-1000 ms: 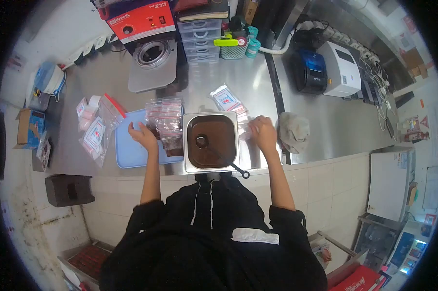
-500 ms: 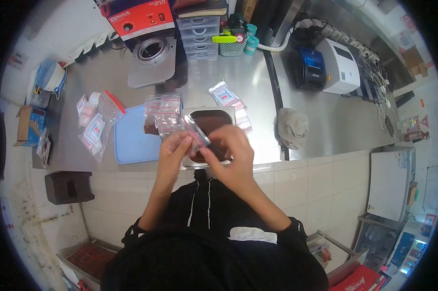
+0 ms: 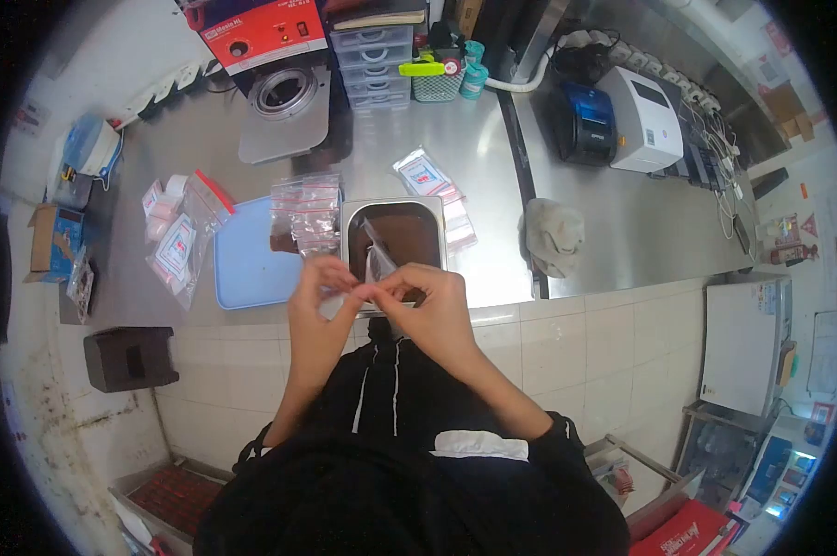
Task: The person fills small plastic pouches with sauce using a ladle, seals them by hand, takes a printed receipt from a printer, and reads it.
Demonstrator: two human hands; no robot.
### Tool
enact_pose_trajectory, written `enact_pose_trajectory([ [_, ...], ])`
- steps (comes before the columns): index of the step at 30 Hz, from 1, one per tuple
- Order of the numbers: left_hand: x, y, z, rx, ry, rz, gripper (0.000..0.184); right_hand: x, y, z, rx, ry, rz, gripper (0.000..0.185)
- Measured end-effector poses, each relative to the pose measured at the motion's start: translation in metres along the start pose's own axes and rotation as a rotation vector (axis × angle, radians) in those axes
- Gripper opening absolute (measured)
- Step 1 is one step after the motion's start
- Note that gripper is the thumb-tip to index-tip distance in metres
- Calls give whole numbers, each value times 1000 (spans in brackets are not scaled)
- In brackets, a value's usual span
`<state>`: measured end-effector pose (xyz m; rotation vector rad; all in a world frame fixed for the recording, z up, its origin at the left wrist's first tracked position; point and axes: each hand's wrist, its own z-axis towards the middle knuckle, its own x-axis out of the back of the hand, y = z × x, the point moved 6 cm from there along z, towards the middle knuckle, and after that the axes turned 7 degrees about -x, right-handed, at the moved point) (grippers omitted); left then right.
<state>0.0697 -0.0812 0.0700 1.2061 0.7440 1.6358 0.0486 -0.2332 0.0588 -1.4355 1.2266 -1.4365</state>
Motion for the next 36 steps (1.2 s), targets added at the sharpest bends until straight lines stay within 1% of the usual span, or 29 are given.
enact_pose_trajectory([
  [1, -14, -9, -7, 199, -253, -198, 21, -3, 5, 0, -30, -27, 46, 8],
  [2, -19, -16, -10, 270, -309, -246, 20, -6, 9, 0, -60, -54, 91, 9],
  [3, -17, -17, -8, 271, -309, -246, 20, -6, 11, 1, -61, -56, 92, 9],
  [5, -21, -23, -10, 381, -447, -254, 18, -10, 24, 4, -223, -192, 223, 10],
  [6, -20, -26, -10, 381, -450, -255, 18, -7, 25, 5, -225, -190, 223, 10],
  [8, -22, -25, -10, 326, -438, -418, 17, -12, 33, 3, -365, -328, 348, 13],
  [9, -22, -25, -10, 326, -441, -419, 17, -15, 33, 2, -366, -326, 349, 13],
  [11, -26, -20, -8, 180, -562, -199, 18, -14, 7, 1, 121, -156, 39, 15],
  [12, -29, -22, -9, 183, -562, -199, 18, -18, 8, 0, 118, -158, 40, 15],
  [14, -32, -8, -6, -187, -444, 74, 19, -24, 6, -3, 203, -89, -346, 19],
  [15, -34, -5, -8, -182, -451, 71, 19, -24, 5, -5, 193, -88, -346, 19],
  [17, -32, -3, -8, -36, -400, -197, 20, -24, 2, -6, 65, -165, 18, 23],
  [18, -33, -4, -10, -30, -403, -197, 20, -24, -1, -6, 58, -166, 19, 23],
  [20, -35, -16, -16, 259, -292, -694, 18, -24, -2, -4, -1, -150, 189, 20],
  [21, -34, -17, -16, 264, -292, -693, 18, -25, -5, -3, -6, -153, 191, 20],
  [23, -26, -9, -7, 73, -264, -646, 18, -23, -18, 0, 151, -81, -10, 14],
  [24, -24, -12, -4, -10, -219, -481, 17, -23, -16, 1, 149, -84, -10, 14],
  [25, -21, -13, -5, -8, -217, -481, 17, -20, -18, 0, 252, -35, -112, 11],
  [26, -16, -14, -3, -15, -228, -218, 17, -16, -21, -1, 358, 17, -215, 10],
  [27, -11, -14, -1, -22, -239, 46, 17, -12, -21, 2, 357, 18, -215, 10],
  [28, -8, -13, 0, -23, -242, 44, 17, -4, -18, 7, 298, 41, -213, 11],
  [29, 0, 1, 3, -218, -139, 196, 13, 3, -15, 9, 239, 62, -211, 13],
  [30, 6, 15, 4, -416, -30, 346, 10, 6, -7, 12, 115, 21, -102, 16],
  [31, 6, 16, 6, -417, -31, 345, 10, 5, -6, 11, 115, 23, -103, 16],
  [33, -4, 28, 3, -609, -236, 0, 26, -4, 7, 8, -66, -133, 342, 22],
  [34, -2, 33, 3, -609, -235, 2, 26, -6, 6, 7, -66, -135, 343, 22],
  [36, -8, 35, 5, -451, -332, -43, 49, -11, 5, 4, -135, -231, 513, 27],
])
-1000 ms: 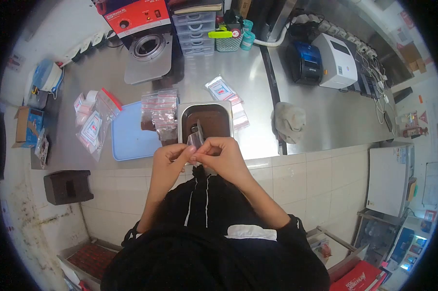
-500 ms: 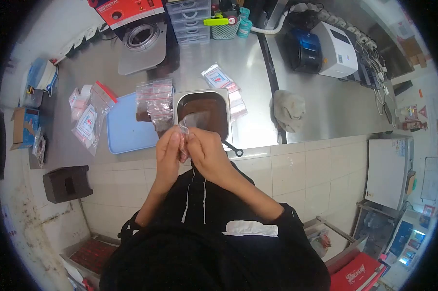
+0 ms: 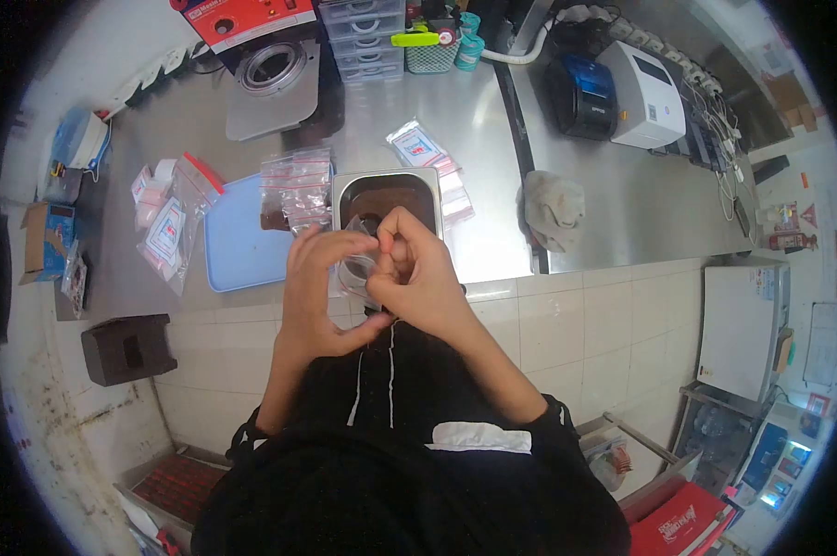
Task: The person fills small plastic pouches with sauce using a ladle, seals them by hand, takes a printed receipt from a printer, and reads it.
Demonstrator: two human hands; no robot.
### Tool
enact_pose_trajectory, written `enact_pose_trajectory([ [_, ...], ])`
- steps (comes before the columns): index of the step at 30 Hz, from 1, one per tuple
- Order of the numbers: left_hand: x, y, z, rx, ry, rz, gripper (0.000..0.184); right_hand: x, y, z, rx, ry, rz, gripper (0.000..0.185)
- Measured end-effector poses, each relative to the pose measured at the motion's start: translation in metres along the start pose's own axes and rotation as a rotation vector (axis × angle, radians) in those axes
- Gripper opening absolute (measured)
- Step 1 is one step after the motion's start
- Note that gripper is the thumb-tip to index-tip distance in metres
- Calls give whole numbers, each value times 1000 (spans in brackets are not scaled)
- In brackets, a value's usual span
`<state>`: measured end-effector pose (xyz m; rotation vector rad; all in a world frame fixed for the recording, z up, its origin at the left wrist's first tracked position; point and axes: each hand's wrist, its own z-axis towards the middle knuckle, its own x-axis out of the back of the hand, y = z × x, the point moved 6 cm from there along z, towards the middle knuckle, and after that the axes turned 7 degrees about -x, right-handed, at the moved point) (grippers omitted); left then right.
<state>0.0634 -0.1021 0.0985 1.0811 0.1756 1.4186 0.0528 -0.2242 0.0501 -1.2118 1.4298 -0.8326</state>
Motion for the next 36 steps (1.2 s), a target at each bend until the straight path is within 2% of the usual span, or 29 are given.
enact_pose_trajectory([
  [4, -8, -20, -10, 13, -2, 162, 61, -2, -1, -1, 15, -51, -59, 30],
  [6, -5, -28, -17, 40, -8, 201, 58, -6, -4, 0, -90, -64, 159, 25],
  [7, -4, -32, -22, 40, -9, 202, 58, -1, 1, 2, -90, -64, 159, 25],
  [9, 8, -53, -39, 226, 169, 122, 56, 29, 7, 6, 54, 141, -280, 16],
  [10, 13, -65, -49, 294, 283, -7, 57, 38, 8, 5, 44, 244, -663, 12],
  [11, 14, -69, -54, 294, 284, -8, 57, 46, 21, 4, 44, 244, -665, 12],
  [13, 24, -76, -65, 372, 394, 33, 60, 52, 49, 0, 124, 322, -1246, 13],
  [15, 28, -75, -68, 392, 385, 72, 64, 52, 65, -2, 69, 331, -1248, 16],
  [17, 31, -73, -69, 414, 376, 113, 68, 51, 69, -2, 31, 377, -1352, 11],
  [21, 33, -75, -72, 413, 433, 86, 74, 49, 48, 2, 33, 491, -1502, 12],
  [23, 33, -78, -75, 395, 476, 46, 75, 52, 47, 5, 190, 448, -1621, 15],
  [24, 33, -79, -76, 410, 452, 72, 72, 51, 47, 5, 281, 437, -1622, 19],
  [28, 35, -81, -80, 459, 393, 185, 68, 51, 52, 2, 320, 285, -1588, 17],
  [30, 37, -74, -77, 478, 370, 258, 67, 59, 57, -2, 173, 253, -1411, 11],
  [31, 38, -72, -77, 497, 345, 331, 66, 61, 56, -5, 174, 253, -1411, 11],
  [33, 40, -71, -75, 473, 320, 410, 65, 71, 61, -10, -1, 261, -1246, 12],
  [34, 40, -70, -74, 448, 292, 488, 65, 73, 63, -12, -2, 263, -1247, 12],
  [36, 40, -75, -77, 472, 299, 452, 65, 89, 85, -16, -213, 302, -816, 13],
])
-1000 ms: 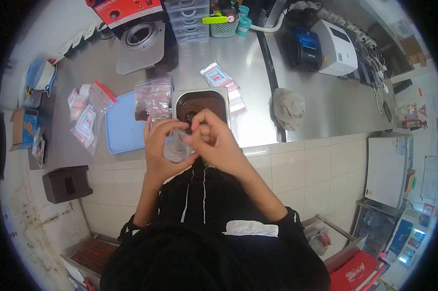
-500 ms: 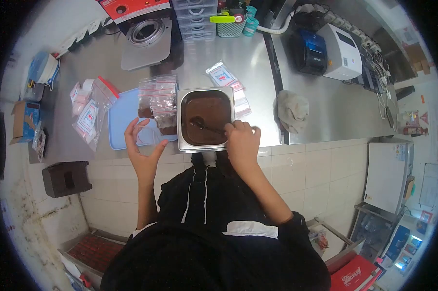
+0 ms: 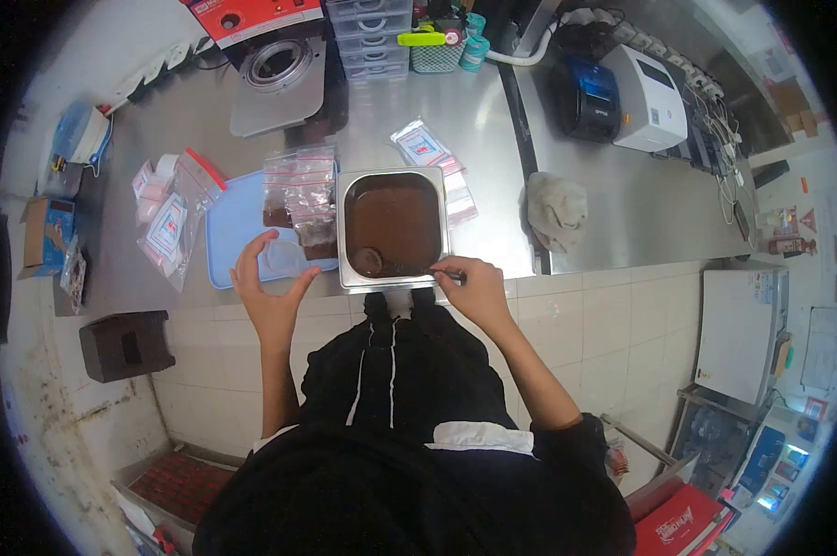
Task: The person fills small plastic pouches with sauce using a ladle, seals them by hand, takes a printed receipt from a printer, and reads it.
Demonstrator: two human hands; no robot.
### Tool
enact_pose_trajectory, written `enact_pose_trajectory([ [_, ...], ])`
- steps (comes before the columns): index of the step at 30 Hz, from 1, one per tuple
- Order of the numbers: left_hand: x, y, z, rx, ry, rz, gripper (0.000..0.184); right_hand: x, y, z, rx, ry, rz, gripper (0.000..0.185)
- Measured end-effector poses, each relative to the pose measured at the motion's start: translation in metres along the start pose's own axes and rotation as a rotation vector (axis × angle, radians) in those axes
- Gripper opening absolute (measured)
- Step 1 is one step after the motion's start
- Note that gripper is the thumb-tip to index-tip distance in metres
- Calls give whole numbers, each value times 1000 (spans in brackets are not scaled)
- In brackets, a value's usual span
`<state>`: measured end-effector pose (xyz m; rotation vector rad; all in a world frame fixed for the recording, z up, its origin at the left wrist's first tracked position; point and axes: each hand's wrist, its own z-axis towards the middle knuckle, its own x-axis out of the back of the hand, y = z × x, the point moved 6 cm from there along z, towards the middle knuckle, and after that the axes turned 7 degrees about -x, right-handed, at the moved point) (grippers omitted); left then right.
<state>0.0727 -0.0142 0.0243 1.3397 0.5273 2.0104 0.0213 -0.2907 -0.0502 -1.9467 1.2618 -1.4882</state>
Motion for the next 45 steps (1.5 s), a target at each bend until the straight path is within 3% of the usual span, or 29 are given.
enact_pose_trajectory([
  [4, -1, -2, 3, 37, 7, -28, 65, -6, 18, 2, -17, -94, 215, 15],
  [6, -2, -2, 5, 21, 14, -37, 64, 1, 13, -2, -5, -50, 322, 17],
  [10, -7, 10, 14, -105, 31, -37, 64, 34, -20, -12, 77, 98, 250, 19],
  [15, -39, 17, 26, -83, 4, -143, 63, 54, -39, -24, 153, 238, 380, 18],
  [20, -65, 19, 33, -51, -38, -342, 63, 31, 8, -21, -10, 275, 386, 19],
  [25, -84, 21, 39, -99, -18, -344, 63, 54, -10, -32, -76, 336, 325, 18],
  [28, -102, 21, 43, -50, -92, -371, 61, 78, -48, -40, 108, 398, 323, 18],
  [33, -111, 43, 49, -78, -133, -410, 63, 94, -89, -48, 234, 518, 213, 17],
  [35, -111, 48, 50, -69, -126, -426, 64, 96, -103, -54, 349, 623, 9, 16],
  [38, -105, 54, 55, -79, -70, -395, 66, 94, -112, -58, 453, 745, -184, 16],
  [45, -110, 52, 58, -38, -126, -570, 71, 97, -125, -66, 611, 927, -290, 19],
])
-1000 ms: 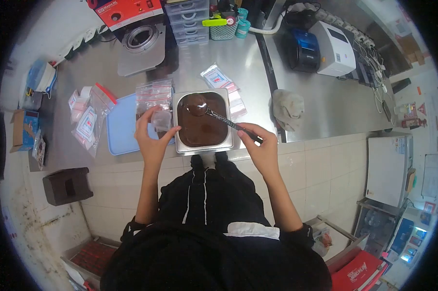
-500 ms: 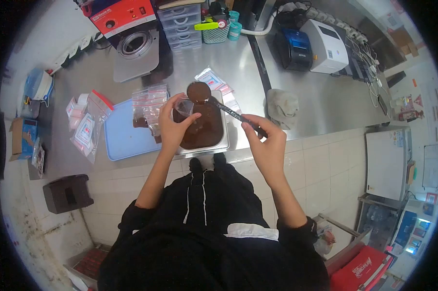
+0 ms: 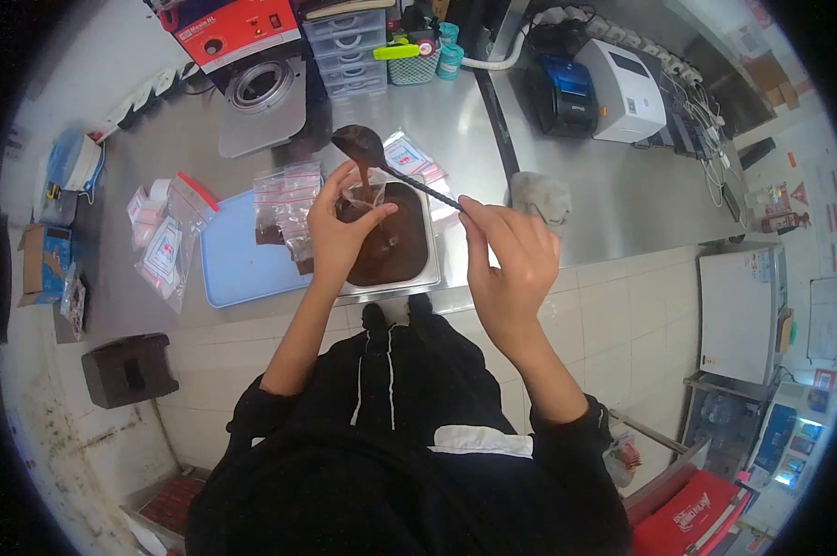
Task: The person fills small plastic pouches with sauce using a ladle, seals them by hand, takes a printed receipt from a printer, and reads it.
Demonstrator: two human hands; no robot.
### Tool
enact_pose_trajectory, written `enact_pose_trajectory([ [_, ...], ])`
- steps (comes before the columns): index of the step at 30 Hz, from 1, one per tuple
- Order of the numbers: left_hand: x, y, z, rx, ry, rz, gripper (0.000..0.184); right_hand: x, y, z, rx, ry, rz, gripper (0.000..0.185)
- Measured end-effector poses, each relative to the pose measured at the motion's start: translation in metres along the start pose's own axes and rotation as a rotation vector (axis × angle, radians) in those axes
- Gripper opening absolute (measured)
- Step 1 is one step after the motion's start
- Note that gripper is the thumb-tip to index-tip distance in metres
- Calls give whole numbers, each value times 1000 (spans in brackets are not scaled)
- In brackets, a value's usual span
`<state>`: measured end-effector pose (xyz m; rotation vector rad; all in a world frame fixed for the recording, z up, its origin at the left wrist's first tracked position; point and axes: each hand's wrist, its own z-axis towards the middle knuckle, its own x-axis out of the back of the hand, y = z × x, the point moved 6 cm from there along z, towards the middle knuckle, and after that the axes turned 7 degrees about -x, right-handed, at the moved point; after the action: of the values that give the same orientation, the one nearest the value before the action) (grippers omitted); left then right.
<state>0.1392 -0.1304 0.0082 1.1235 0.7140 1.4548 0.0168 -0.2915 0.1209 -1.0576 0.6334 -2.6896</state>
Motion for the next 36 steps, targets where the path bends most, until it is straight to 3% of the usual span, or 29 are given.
enact_pose_trajectory([
  [4, -2, -3, -3, 41, 40, -148, 76, -6, 2, -8, 58, 22, -16, 19],
  [9, -3, -6, 0, -1, 35, -99, 77, -19, 12, -15, 13, -46, -8, 20],
  [11, -3, -6, 1, -11, 45, -117, 76, -27, 25, -16, -220, -132, 218, 19],
  [12, -3, -3, 2, -1, 25, -113, 76, -28, 27, -16, -218, -131, 218, 19],
  [14, -2, 0, 3, 7, 8, -109, 76, -40, 42, -21, -496, -217, 499, 18],
  [15, -3, 1, 3, 16, 8, -132, 75, -40, 42, -19, -494, -219, 501, 18],
  [17, -4, -1, 1, 26, 13, -153, 75, -52, 53, -27, -777, -386, 681, 18],
  [20, 0, -4, -1, 43, 78, -202, 72, -64, 73, -43, -905, -419, 686, 19],
  [21, 4, 0, -3, 66, 85, -191, 72, -73, 83, -53, -900, -423, 689, 19],
  [24, 11, 5, -8, 77, 89, -172, 71, -89, 89, -70, -640, -612, 86, 19],
  [26, 15, 9, -11, 69, 87, -159, 71, -102, 71, -75, -227, -480, 188, 22],
  [29, 16, 26, -15, 58, 55, -175, 69, -85, 8, -37, -93, -297, 414, 29],
  [31, 6, 31, -22, 217, -4, -501, 70, -85, -13, -30, -97, -227, 459, 31],
  [34, 3, 47, -29, 218, 6, -678, 68, -84, -23, -25, -124, -151, 538, 28],
  [36, 8, 49, -28, 142, 40, -770, 58, -88, -17, -22, -343, -172, 820, 18],
])
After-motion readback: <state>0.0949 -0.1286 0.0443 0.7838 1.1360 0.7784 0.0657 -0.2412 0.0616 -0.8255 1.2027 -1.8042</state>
